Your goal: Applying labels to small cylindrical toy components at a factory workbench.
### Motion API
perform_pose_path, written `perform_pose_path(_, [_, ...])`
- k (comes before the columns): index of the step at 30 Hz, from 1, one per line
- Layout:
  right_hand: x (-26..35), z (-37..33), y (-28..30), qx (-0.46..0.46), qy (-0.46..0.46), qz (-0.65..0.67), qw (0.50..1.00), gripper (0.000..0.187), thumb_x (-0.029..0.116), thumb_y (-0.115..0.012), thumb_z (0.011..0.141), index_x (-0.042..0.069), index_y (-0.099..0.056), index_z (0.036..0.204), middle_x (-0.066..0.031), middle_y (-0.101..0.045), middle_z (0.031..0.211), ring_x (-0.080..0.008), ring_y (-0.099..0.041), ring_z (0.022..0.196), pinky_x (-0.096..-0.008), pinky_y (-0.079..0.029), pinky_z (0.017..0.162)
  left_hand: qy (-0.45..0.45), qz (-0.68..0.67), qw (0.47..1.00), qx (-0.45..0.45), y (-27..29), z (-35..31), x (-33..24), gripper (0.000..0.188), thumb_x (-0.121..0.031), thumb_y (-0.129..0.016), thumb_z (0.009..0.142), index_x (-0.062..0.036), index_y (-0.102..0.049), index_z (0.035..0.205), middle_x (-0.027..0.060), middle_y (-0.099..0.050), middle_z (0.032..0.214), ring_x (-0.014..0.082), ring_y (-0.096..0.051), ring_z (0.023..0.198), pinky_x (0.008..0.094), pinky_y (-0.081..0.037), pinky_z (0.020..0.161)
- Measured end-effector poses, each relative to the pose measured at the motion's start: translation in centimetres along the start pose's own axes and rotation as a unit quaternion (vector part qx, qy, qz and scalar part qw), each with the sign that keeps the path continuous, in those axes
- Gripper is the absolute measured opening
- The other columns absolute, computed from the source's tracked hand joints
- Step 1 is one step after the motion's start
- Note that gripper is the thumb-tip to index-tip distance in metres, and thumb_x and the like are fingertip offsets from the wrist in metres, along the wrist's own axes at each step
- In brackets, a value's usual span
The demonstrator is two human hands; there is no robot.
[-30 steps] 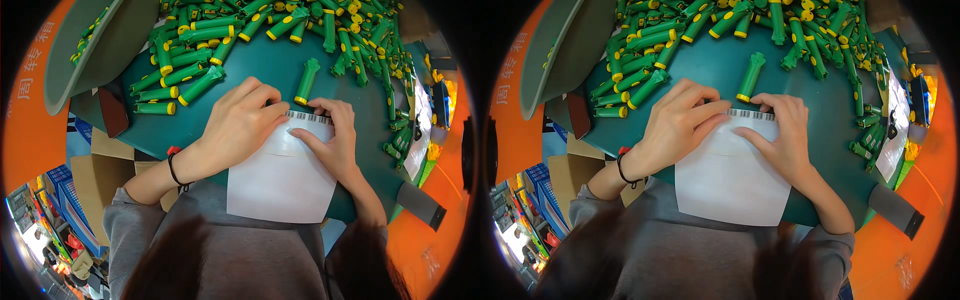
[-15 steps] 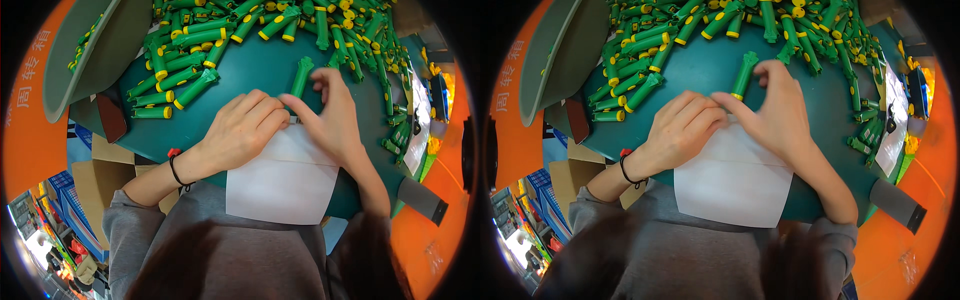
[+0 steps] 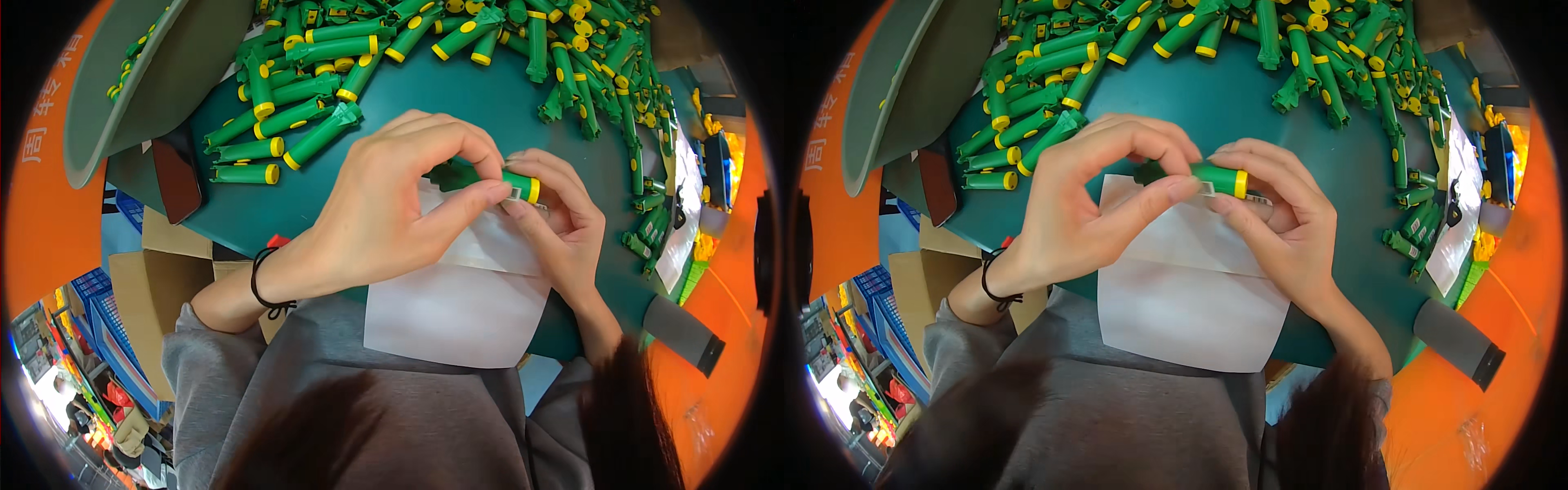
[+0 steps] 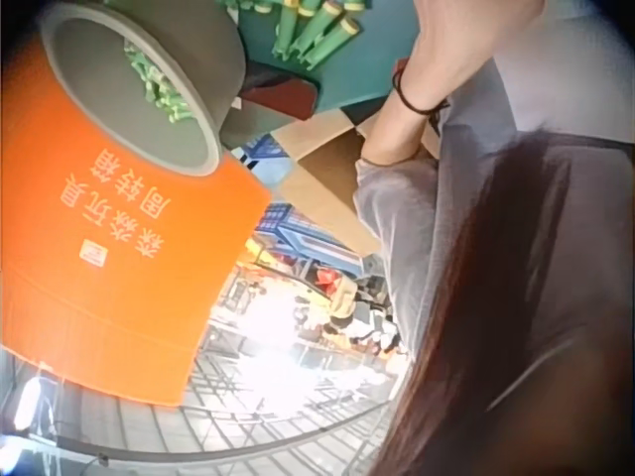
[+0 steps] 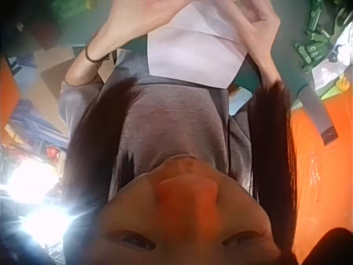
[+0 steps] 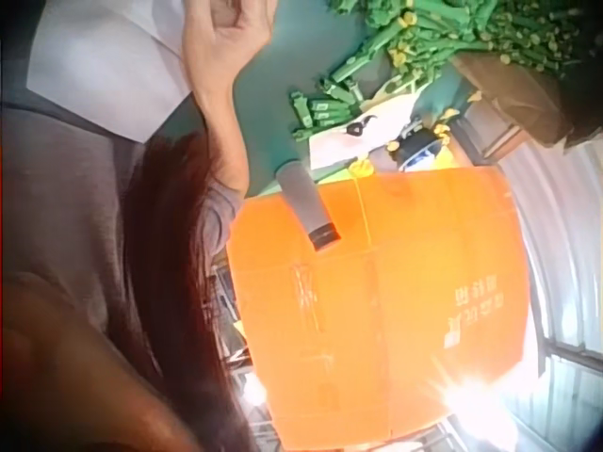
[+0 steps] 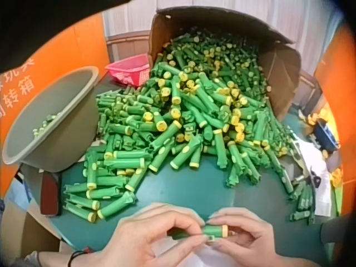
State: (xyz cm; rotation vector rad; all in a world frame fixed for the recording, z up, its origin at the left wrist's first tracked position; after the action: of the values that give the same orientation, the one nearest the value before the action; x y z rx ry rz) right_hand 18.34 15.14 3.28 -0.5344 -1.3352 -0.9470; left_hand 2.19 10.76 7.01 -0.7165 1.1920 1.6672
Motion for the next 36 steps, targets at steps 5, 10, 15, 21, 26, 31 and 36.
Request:
perform_pose_path(5, [-0.7, -0.7, 0.1, -0.023, -0.063, 0.123, 0.990, 0.038, -0.013, -0.069, 0.086, -0.007, -0.062, 0.123, -0.0157, -0.058, 0.127, -0.0232, -0.063, 0.114, -0.0334, -0.056, 0.098, 0.097, -0.072, 0.992, 0.042, -1.4, 0.1, 1.3, 0.011, -0.004, -0.074, 0.089, 0.0003, -0.069, 0.097, 0.0104, -0.072, 0.103, 0.0147, -0.065, 0.095, 0.0299, -0.049, 0.090])
perform_pose_path(10, [-0.4, -1.0, 0.5, -0.010, -0.037, 0.067, 0.997, 0.039, -0.012, -0.070, 0.086, -0.007, -0.062, 0.124, -0.0152, -0.059, 0.126, -0.0226, -0.064, 0.114, -0.0340, -0.055, 0.100, 0.116, -0.072, 0.990, 0.046, -1.7, 0.2, 1.1, 0.011, -0.005, -0.074, 0.089, 0.0006, -0.069, 0.097, 0.0092, -0.072, 0.103, 0.0130, -0.063, 0.092, 0.0279, -0.049, 0.087])
perform_pose_path(15, [-0.7, -1.1, 0.3, -0.008, -0.036, 0.099, 0.994, 0.041, -0.013, -0.070, 0.085, -0.007, -0.062, 0.125, -0.0159, -0.060, 0.126, -0.0225, -0.064, 0.115, -0.0358, -0.054, 0.102, 0.134, -0.058, 0.988, 0.051, -1.7, 0.0, 1.3, 0.011, -0.006, -0.074, 0.089, 0.0001, -0.069, 0.098, 0.0072, -0.072, 0.101, 0.0111, -0.062, 0.090, 0.0259, -0.048, 0.083])
perform_pose_path(21, [-1.0, -1.3, 0.3, -0.012, -0.056, 0.100, 0.993, 0.041, -0.013, -0.071, 0.085, -0.008, -0.062, 0.124, -0.0164, -0.061, 0.125, -0.0226, -0.064, 0.114, -0.0361, -0.055, 0.102, 0.122, -0.044, 0.990, 0.050, -1.5, 0.1, 1.2, 0.012, -0.007, -0.075, 0.089, 0.0003, -0.069, 0.097, 0.0067, -0.072, 0.100, 0.0112, -0.063, 0.089, 0.0256, -0.048, 0.081])
perform_pose_path(26, [-1.3, -1.2, 0.2, -0.018, -0.076, 0.119, 0.990, 0.040, -0.013, -0.072, 0.084, -0.008, -0.063, 0.123, -0.0163, -0.062, 0.124, -0.0223, -0.065, 0.112, -0.0346, -0.055, 0.101, 0.116, -0.022, 0.991, 0.056, -1.4, 0.1, 1.1, 0.011, -0.006, -0.074, 0.089, 0.0004, -0.070, 0.096, 0.0069, -0.072, 0.098, 0.0135, -0.064, 0.089, 0.0268, -0.049, 0.082])
perform_pose_path(31, [-1.2, -1.1, 0.2, -0.016, -0.090, 0.109, 0.990, 0.040, -0.012, -0.073, 0.084, -0.007, -0.064, 0.123, -0.0156, -0.063, 0.122, -0.0211, -0.066, 0.111, -0.0328, -0.056, 0.099, 0.108, -0.009, 0.993, 0.053, -1.4, 0.1, 1.1, 0.010, -0.006, -0.074, 0.089, -0.0001, -0.070, 0.096, 0.0072, -0.072, 0.097, 0.0154, -0.065, 0.090, 0.0278, -0.050, 0.083])
perform_pose_path(36, [-1.5, -1.2, 0.3, -0.020, -0.107, 0.101, 0.989, 0.040, -0.011, -0.073, 0.084, -0.006, -0.065, 0.122, -0.0146, -0.063, 0.123, -0.0201, -0.066, 0.110, -0.0323, -0.056, 0.098, 0.102, 0.000, 0.994, 0.048, -1.5, 0.2, 1.0, 0.010, -0.006, -0.074, 0.088, -0.0003, -0.070, 0.096, 0.0072, -0.071, 0.096, 0.0164, -0.065, 0.091, 0.0284, -0.050, 0.083])
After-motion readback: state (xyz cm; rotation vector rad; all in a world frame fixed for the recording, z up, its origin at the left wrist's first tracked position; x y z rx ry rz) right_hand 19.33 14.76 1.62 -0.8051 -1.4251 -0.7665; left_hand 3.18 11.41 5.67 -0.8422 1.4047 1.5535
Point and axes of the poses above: each hand's wrist, its own z-axis towards the middle knuckle, its own y-axis out of the back of the hand, x = y × z, the point moved 9 cm from there along z, towards the middle knuckle
